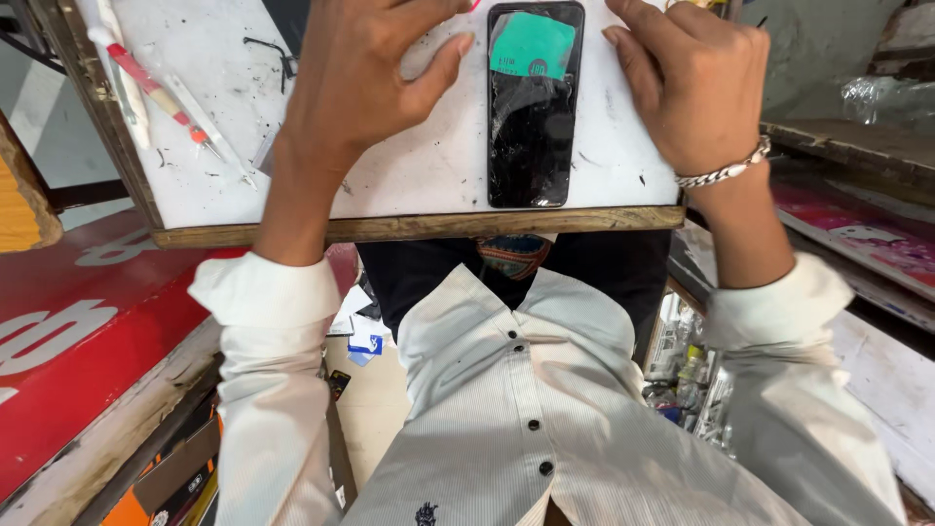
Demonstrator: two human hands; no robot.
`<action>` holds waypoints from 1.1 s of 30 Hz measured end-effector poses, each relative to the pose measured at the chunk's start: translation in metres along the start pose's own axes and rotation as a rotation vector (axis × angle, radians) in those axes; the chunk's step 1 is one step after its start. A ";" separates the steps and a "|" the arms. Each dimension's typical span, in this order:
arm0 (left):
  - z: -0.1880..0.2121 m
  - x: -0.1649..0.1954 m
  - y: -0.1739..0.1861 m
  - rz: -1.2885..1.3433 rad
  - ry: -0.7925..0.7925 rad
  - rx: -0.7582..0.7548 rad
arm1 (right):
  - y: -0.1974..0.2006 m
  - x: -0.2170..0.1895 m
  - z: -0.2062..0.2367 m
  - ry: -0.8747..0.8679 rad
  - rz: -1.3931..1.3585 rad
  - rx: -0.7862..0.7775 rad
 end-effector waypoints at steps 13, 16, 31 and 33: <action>-0.002 0.006 0.010 -0.075 -0.052 -0.246 | -0.011 0.024 0.012 0.144 0.114 -0.075; -0.003 0.011 0.012 -0.254 -0.135 -0.220 | -0.015 0.025 0.012 0.101 0.078 -0.100; -0.003 0.008 0.006 -0.371 -0.199 -0.260 | -0.021 0.029 0.012 -0.166 -0.205 -0.089; -0.003 0.009 0.004 -0.385 -0.209 -0.259 | -0.017 0.026 0.009 -0.113 -0.192 -0.126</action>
Point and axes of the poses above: each hand's wrist, its own z-axis away from the middle knuckle, its own y-axis out of the back of the hand, x = y × z, the point moved 3 cm from there along -z, towards the middle knuckle, and after that the axes turned 12 degrees about y, right-handed, at the moved point
